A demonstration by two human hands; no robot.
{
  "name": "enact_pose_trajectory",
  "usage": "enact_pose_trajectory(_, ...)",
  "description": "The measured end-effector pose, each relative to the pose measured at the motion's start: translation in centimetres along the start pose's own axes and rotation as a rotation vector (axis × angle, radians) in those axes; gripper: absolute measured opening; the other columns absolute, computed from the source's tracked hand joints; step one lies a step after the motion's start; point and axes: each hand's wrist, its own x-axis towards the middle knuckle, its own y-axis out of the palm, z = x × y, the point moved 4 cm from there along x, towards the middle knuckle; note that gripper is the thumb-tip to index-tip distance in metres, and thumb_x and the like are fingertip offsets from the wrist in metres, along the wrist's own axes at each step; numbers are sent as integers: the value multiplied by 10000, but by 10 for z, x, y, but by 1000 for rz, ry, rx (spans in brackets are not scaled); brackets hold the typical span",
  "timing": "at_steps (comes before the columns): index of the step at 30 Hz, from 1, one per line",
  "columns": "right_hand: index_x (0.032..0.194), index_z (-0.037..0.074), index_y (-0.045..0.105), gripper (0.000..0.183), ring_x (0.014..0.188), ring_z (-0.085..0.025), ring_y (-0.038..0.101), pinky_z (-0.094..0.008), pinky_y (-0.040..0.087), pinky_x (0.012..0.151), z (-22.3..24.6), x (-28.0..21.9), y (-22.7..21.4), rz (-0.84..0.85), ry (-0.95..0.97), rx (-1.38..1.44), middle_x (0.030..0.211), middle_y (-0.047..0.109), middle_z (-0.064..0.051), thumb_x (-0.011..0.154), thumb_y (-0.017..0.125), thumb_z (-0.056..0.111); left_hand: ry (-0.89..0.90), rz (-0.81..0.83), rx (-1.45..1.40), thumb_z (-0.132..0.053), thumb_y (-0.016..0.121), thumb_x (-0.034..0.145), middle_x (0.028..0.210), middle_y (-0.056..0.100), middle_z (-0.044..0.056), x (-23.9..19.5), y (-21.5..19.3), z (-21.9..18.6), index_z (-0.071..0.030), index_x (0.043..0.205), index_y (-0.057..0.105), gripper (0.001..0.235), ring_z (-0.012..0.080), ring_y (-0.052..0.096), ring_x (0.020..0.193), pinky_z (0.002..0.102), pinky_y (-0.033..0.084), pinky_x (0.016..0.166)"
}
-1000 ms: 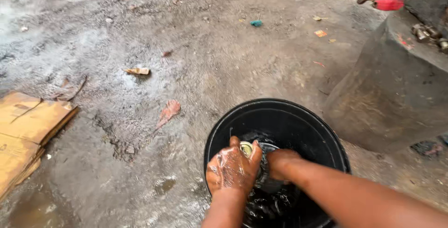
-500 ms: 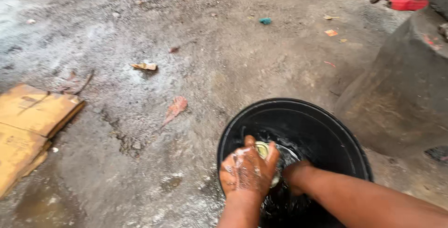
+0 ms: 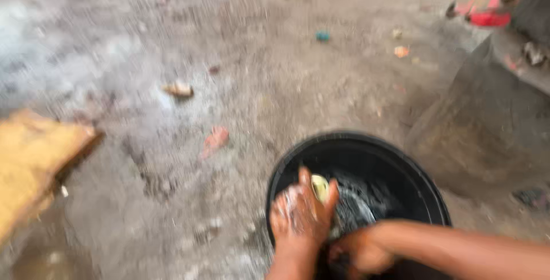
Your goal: The person scrubs a cylindrical metal part with a brush and a cloth in a black bucket filled with dark liquid. The person repeatedly dips the part into the liquid and scrubs it with both hands.
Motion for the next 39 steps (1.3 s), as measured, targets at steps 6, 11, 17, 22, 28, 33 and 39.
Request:
enact_pose_trajectory(6,1377,213,689,567,1044,-137,686,-359,571,907,-18,-114,-43,-190,-34,818,1216,775,-56,864,674,456,-66,105,-143,-598,650,871,1213,687,154,-1,11,2,-151,1389,492,701,357,652,1164,479,524,987)
enact_pose_trajectory(11,1162,122,758,388,1031,-129,689,-357,522,916,-24,-134,-74,-773,-25,1134,1126,801,-22,963,611,421,61,-116,-245,-578,759,814,1385,569,117,-12,18,-4,-134,1395,461,790,324,533,1291,471,421,1067)
enact_pose_trajectory(17,1190,79,630,370,905,-248,714,-447,572,791,17,-164,-86,-972,-208,1823,1081,719,-152,984,552,375,-73,128,-319,-547,696,854,1419,537,64,-34,44,-16,-278,1394,510,631,296,522,1347,448,442,1101)
enact_pose_trajectory(22,1250,111,568,361,897,-220,724,-401,596,680,49,-178,-101,-942,-303,1923,1108,729,-140,907,582,223,8,107,-355,-480,687,883,1399,577,64,-44,33,-23,-260,1373,510,566,298,545,1322,453,443,1088)
enact_pose_trajectory(28,1204,171,693,287,738,-143,577,-288,412,546,73,-184,-120,-971,-388,1521,933,680,-40,935,739,258,61,252,-351,-449,649,914,1438,567,54,-48,36,-23,-258,1421,481,567,279,523,1361,423,419,1124)
enact_pose_trajectory(33,846,90,682,300,695,-111,573,-312,454,602,93,-193,-130,-1026,-221,1481,752,636,6,881,746,380,47,276,-333,-426,658,934,1504,495,64,-44,36,-21,-229,1514,378,674,265,465,1409,417,360,1171)
enact_pose_trajectory(39,803,9,695,472,680,-178,628,-380,514,632,112,-184,-127,-1017,-190,1471,759,710,-92,831,703,479,-21,270,-373,-426,680,886,1477,521,80,-38,45,-11,-202,1507,407,715,276,491,1388,394,382,1165)
